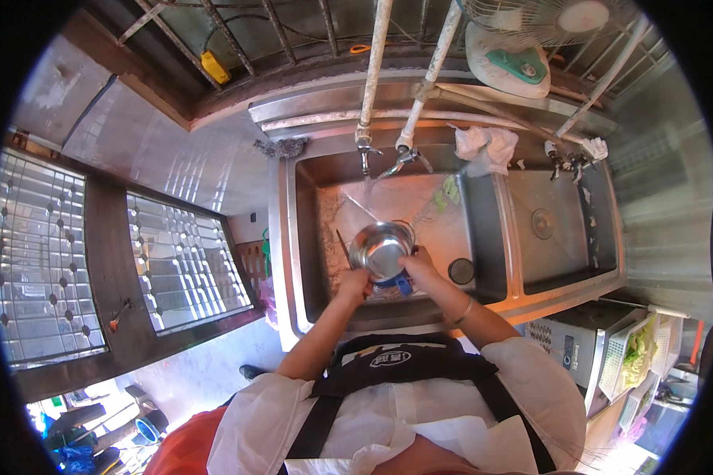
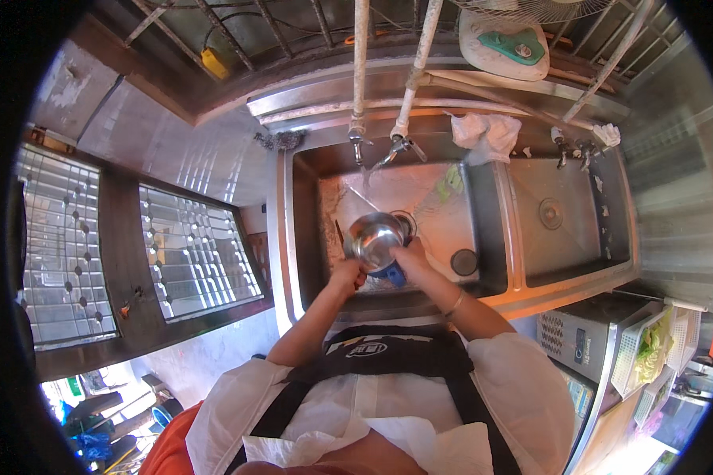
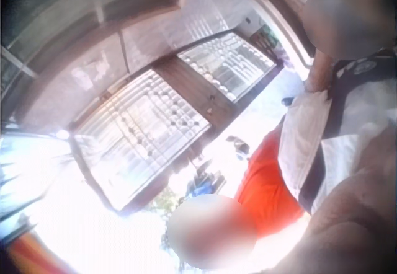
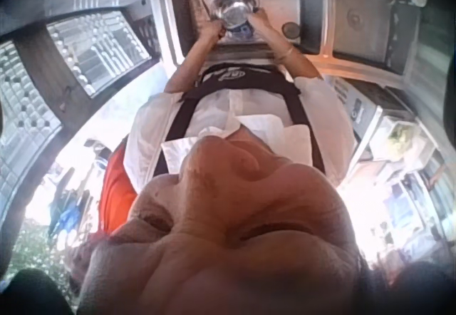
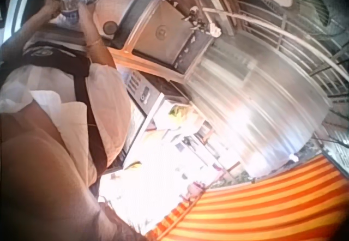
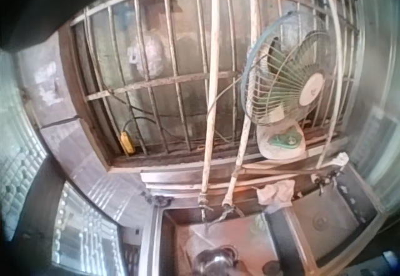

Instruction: The person walks to a sink, turns on the tap, and washes a small metal bowl and chopsticks under running water. They rinse the items thoroughly and place them in the sink.

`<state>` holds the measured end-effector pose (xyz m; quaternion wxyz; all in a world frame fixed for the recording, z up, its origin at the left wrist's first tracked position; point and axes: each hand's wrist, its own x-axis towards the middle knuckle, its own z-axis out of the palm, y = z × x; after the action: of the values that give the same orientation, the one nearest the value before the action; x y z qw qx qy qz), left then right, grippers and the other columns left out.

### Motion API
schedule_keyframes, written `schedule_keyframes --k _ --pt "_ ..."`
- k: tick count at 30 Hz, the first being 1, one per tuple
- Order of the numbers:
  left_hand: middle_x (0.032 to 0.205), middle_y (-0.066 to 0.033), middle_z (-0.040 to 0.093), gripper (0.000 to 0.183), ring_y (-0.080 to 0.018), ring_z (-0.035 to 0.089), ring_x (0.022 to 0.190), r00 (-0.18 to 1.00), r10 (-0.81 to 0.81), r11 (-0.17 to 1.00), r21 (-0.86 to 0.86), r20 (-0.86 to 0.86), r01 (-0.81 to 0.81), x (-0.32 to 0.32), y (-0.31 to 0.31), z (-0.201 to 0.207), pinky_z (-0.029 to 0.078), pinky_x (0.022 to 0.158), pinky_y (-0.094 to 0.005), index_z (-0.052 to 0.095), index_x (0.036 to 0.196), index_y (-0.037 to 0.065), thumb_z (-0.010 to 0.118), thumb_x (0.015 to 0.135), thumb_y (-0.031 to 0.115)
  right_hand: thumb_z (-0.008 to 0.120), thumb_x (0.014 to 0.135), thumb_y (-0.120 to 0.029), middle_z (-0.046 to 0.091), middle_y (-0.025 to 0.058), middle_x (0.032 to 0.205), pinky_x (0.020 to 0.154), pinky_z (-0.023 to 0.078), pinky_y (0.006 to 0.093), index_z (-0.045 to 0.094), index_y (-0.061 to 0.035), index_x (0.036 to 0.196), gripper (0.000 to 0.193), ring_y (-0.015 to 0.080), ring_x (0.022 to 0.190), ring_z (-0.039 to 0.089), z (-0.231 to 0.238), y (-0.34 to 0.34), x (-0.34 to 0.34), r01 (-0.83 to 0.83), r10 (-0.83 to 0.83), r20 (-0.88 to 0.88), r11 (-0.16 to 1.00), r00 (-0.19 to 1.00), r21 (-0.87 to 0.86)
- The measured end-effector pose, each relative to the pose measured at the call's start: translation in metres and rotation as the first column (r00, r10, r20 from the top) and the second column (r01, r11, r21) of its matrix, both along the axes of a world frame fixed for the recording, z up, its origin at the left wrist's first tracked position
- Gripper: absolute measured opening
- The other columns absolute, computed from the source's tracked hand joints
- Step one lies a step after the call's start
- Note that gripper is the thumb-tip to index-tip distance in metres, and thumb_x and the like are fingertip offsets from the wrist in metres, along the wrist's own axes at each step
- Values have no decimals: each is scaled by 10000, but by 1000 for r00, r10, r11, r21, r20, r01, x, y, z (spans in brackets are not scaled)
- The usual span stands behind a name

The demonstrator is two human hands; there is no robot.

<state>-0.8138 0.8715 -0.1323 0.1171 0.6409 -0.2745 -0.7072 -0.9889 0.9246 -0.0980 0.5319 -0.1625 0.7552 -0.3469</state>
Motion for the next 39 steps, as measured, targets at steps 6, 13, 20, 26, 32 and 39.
schedule_keyframes --k 6,13,20,26,32,39 --pt "511 -120 500 206 -217 477 384 997 30 983 -182 77 -16 -31 -81 15 310 320 -347 565 685 -17 555 762 174 624 751 -164 592 157 916 586 540 459 513 20 1081 394 289 708 619 5 -58 -19 294 -256 460 956 850 -10" --pt "569 -114 465 187 -220 454 392 941 320 933 -134 -112 -333 -45 -93 61 303 304 -333 530 776 -16 544 812 167 637 664 -116 612 178 876 527 510 497 542 69 977 376 311 707 647 -8 -112 -23 436 -409 399 900 821 27" --pt "583 -101 485 131 -205 472 411 992 123 992 -41 -5 -123 13 -5 62 376 346 -332 548 890 -7 555 847 116 672 560 -86 618 171 768 534 487 405 598 95 774 291 270 670 614 -36 -130 -24 405 -389 230 914 892 -22" --pt "585 -93 490 138 -181 466 409 973 184 983 42 -139 -179 58 27 62 368 331 -308 528 914 10 588 838 108 686 544 -91 596 135 742 548 480 372 592 55 733 257 248 653 586 -37 -139 -16 435 -401 277 897 873 -73" --pt "577 -59 443 109 -162 448 469 957 242 966 128 -159 -223 65 32 61 362 385 -285 558 887 -12 583 858 90 664 576 -144 562 111 808 627 440 490 566 -66 768 230 277 708 564 -9 -135 -13 379 -356 417 925 836 29" --pt "598 -57 456 113 -161 464 487 964 201 978 99 -175 -186 67 37 64 363 388 -286 564 886 -15 598 846 85 643 571 -219 538 85 882 732 349 495 527 -152 825 287 273 805 517 12 -123 -15 379 -391 597 912 700 153"
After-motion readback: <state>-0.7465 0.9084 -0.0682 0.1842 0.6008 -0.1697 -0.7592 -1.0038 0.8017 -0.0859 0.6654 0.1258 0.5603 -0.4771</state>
